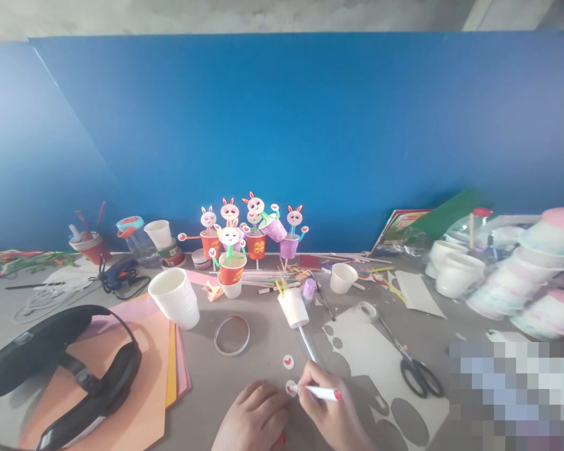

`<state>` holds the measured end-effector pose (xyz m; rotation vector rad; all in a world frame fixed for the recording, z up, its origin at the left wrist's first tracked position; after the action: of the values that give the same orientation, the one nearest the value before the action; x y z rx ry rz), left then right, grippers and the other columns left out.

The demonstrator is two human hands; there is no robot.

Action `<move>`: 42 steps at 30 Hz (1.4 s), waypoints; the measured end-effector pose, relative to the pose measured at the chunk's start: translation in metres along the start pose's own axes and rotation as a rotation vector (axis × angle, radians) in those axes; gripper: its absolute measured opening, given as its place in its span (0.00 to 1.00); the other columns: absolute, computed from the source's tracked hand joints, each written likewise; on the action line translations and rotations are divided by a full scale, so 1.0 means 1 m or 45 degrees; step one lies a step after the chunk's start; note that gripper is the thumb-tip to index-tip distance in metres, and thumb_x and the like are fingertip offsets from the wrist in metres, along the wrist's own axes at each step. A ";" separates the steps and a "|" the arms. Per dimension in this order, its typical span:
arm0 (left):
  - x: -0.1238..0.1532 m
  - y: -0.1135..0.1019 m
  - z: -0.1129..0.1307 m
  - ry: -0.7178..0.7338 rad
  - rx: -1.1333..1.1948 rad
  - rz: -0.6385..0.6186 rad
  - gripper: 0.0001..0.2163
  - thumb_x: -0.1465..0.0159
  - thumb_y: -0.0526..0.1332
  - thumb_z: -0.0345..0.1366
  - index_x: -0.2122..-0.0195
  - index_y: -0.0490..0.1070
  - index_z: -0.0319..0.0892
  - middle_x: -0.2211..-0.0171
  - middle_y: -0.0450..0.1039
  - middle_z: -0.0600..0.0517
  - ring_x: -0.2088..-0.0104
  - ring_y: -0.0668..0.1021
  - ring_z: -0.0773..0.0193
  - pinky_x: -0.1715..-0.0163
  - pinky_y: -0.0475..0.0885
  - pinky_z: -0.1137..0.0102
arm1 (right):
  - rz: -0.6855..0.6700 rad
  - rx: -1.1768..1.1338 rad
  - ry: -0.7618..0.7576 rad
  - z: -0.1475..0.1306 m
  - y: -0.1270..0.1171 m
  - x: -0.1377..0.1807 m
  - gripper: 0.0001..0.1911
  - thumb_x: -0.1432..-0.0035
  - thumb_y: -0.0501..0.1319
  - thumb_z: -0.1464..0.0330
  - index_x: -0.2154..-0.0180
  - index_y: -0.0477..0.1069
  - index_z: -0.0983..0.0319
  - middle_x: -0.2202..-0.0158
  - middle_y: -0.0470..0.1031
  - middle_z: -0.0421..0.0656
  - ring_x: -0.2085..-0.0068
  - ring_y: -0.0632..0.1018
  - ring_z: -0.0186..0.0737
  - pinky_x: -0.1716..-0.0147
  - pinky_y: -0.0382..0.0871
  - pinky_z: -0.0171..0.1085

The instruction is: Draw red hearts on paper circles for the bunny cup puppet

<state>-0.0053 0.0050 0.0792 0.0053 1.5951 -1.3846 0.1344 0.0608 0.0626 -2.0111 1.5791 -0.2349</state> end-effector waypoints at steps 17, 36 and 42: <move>-0.001 -0.001 0.000 -0.015 0.008 0.039 0.17 0.26 0.47 0.41 0.65 0.73 0.44 0.60 0.84 0.55 0.61 0.80 0.63 0.56 0.76 0.65 | -0.015 -0.011 0.000 0.000 0.000 0.000 0.12 0.39 0.53 0.68 0.75 0.55 0.56 0.80 0.61 0.33 0.78 0.65 0.34 0.77 0.60 0.30; -0.002 -0.002 0.000 -0.023 0.000 0.075 0.16 0.27 0.50 0.42 0.67 0.72 0.45 0.61 0.85 0.57 0.63 0.81 0.64 0.58 0.76 0.66 | -0.018 -0.018 0.010 0.005 0.002 0.001 0.12 0.40 0.54 0.69 0.75 0.55 0.56 0.80 0.61 0.33 0.78 0.64 0.34 0.77 0.59 0.30; -0.003 -0.002 0.000 -0.022 -0.004 0.083 0.16 0.27 0.50 0.41 0.66 0.73 0.45 0.60 0.85 0.56 0.63 0.81 0.63 0.57 0.76 0.65 | -0.017 -0.018 0.004 0.004 0.001 0.001 0.12 0.40 0.54 0.69 0.75 0.55 0.56 0.80 0.61 0.32 0.78 0.64 0.34 0.77 0.59 0.30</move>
<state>-0.0051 0.0063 0.0821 0.0429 1.5696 -1.3281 0.1355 0.0610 0.0588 -2.0333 1.5745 -0.2329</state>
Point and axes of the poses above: each hand's wrist, its own x-axis away from the middle knuckle, its own y-axis out of the palm, z = x × y, the point moved 7 cm from there along -x, towards the middle knuckle
